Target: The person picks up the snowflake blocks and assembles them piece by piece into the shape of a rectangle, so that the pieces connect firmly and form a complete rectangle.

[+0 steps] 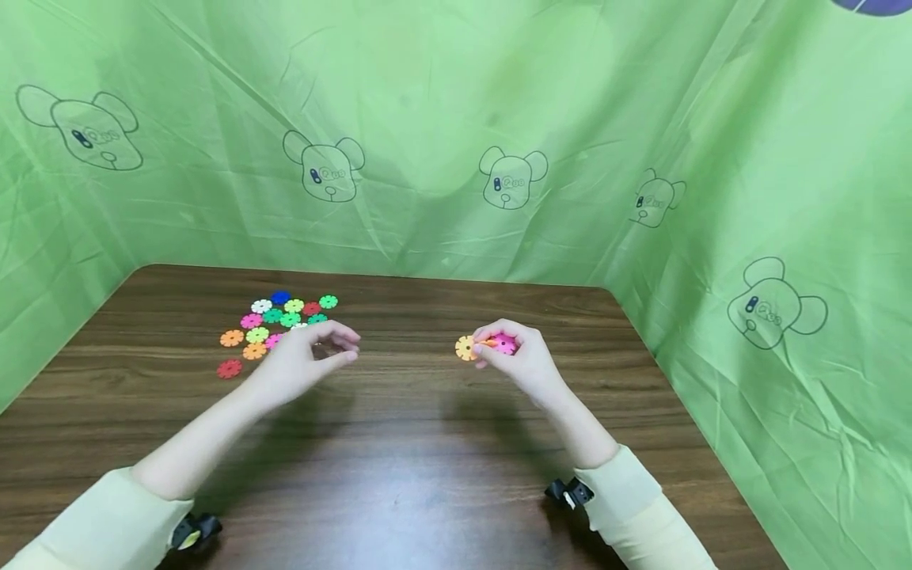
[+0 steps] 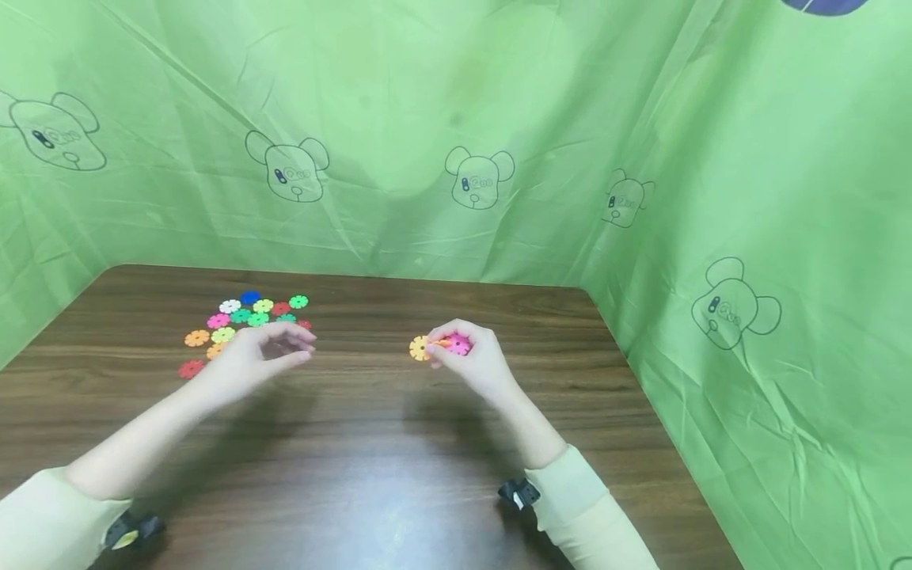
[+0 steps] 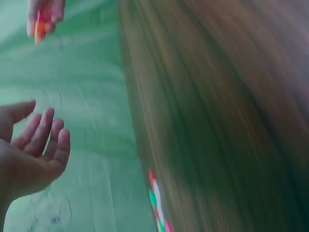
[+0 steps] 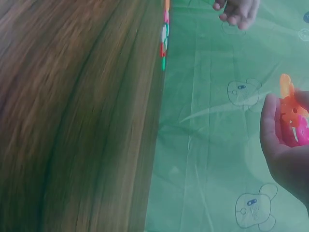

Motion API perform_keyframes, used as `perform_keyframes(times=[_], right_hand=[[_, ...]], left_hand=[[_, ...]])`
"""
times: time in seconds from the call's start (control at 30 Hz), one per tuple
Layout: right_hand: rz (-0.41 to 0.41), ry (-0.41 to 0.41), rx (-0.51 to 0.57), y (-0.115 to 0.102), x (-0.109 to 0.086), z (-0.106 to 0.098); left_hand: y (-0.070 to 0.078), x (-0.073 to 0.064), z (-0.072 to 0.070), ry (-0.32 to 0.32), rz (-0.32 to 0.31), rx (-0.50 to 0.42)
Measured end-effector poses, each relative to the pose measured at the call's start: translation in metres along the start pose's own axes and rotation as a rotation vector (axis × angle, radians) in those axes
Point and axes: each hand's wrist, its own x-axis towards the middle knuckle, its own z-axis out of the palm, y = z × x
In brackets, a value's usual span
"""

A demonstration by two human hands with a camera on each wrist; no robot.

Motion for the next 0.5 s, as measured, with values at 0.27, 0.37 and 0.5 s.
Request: perform_keyframes(times=[0.27,0.37,0.5], right_hand=[[0.007,0.017,-0.108,-0.014,-0.004,-0.006],[0.016,0.029,-0.108,-0.013,-0.005,-0.007],[0.038,0.049,-0.100,-0.011,-0.006,-0.008]], left_hand=[[-0.049,-0.015,-0.040,-0.026,0.013,0.176],[-0.066,-0.019,-0.054,-0.010,0.008,0.219],[-0.088,-0.022,-0.070,-0.008,0.003,0.275]])
